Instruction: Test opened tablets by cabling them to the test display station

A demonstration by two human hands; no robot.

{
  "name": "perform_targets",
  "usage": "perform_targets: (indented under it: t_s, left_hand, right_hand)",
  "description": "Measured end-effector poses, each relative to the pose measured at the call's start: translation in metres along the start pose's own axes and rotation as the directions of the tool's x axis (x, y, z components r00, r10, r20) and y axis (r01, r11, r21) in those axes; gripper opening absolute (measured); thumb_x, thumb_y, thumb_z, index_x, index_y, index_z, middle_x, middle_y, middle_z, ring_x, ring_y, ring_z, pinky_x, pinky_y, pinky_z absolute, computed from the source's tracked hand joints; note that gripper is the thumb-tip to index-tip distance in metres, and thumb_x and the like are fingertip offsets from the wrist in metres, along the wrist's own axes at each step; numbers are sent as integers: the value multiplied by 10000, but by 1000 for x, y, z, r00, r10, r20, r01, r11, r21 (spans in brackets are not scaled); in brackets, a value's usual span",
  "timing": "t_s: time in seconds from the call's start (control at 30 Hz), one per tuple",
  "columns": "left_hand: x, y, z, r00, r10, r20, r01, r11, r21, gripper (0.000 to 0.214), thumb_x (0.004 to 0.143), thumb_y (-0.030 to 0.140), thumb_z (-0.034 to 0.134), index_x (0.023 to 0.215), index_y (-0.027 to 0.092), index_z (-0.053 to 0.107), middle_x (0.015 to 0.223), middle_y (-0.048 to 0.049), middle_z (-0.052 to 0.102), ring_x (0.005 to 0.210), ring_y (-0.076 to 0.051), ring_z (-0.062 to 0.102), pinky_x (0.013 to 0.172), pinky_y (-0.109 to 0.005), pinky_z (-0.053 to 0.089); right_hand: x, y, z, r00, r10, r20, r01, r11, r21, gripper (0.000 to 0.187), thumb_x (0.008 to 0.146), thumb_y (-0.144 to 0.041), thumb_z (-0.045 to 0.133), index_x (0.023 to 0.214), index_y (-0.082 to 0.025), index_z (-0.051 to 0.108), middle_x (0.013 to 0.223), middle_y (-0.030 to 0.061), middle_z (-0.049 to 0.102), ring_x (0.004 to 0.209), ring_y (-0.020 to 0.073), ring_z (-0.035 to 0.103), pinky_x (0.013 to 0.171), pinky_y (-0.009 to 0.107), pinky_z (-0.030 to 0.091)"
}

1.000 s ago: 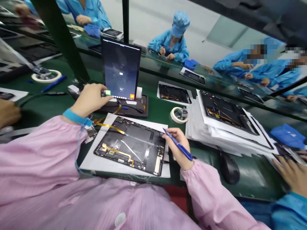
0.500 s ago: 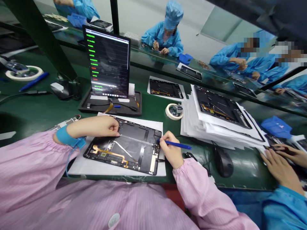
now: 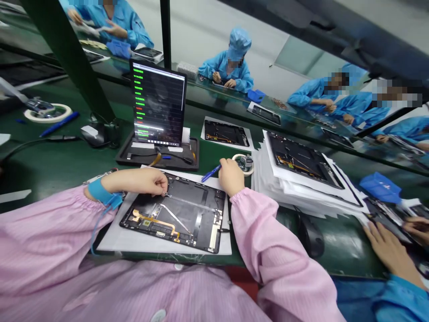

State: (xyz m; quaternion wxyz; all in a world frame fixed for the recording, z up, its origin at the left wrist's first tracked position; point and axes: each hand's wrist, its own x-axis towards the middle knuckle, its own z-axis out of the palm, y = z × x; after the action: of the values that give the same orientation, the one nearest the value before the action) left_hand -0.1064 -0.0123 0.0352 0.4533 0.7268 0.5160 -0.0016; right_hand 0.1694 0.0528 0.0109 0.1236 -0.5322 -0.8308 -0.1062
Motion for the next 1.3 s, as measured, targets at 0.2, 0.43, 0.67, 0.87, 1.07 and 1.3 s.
perform_targets:
  t_s: [0.2, 0.43, 0.67, 0.87, 1.07, 1.3]
  left_hand:
    - [-2, -1, -2, 994, 44, -104, -48, 998, -35, 141, 629, 285, 587, 634, 185, 687, 635, 4, 670, 609, -135, 561, 551, -212, 377]
    - [-4, -2, -10, 967, 70, -246, -97, 990, -98, 201, 669, 352, 615, 680, 167, 694, 673, -14, 688, 640, -143, 577, 596, -223, 392]
    - [-2, -4, -12, 943, 29, -330, -54, 996, -69, 292, 679, 402, 586, 744, 142, 701, 732, -42, 692, 697, -171, 583, 599, -236, 384]
    - [2, -10, -12, 914, 45, -402, -82, 994, -73, 297, 677, 407, 573, 732, 142, 695, 692, -36, 669, 669, -167, 567, 582, -241, 379]
    - [6, -15, -13, 867, 70, -493, -142, 984, -109, 306, 701, 405, 554, 768, 145, 700, 729, -46, 689, 686, -172, 593, 621, -249, 413]
    - [6, -16, -14, 850, 34, -526, -123, 983, -135, 347, 691, 491, 584, 750, 164, 682, 664, -27, 659, 629, -170, 576, 588, -253, 418]
  right_hand:
    - [23, 40, 9, 972, 182, -147, -204, 967, -153, 281, 872, -195, 407, 1002, -16, 580, 972, 260, 551, 956, 362, 464, 742, 435, 364]
    - [15, 46, 16, 989, 76, -128, -96, 983, -157, 287, 909, -237, 392, 1049, -81, 588, 1145, 205, 550, 1107, 328, 438, 912, 462, 314]
    - [12, 64, 16, 958, 266, -111, -275, 959, -73, 299, 835, -133, 448, 1103, -24, 524, 988, 213, 596, 924, 305, 552, 783, 380, 409]
    - [7, 44, 1, 984, 155, -84, -153, 988, 28, 210, 823, -149, 512, 1017, -77, 549, 1113, 221, 539, 1077, 334, 481, 899, 432, 372]
    - [-15, -11, 1, 964, -237, 123, 180, 917, 355, 260, 806, -321, 671, 998, -191, 554, 982, 64, 591, 916, 228, 536, 816, 342, 418]
    - [-14, -17, 13, 974, -179, 141, 103, 897, 430, 242, 857, -272, 640, 696, -202, 474, 729, 9, 548, 751, 184, 505, 681, 281, 370]
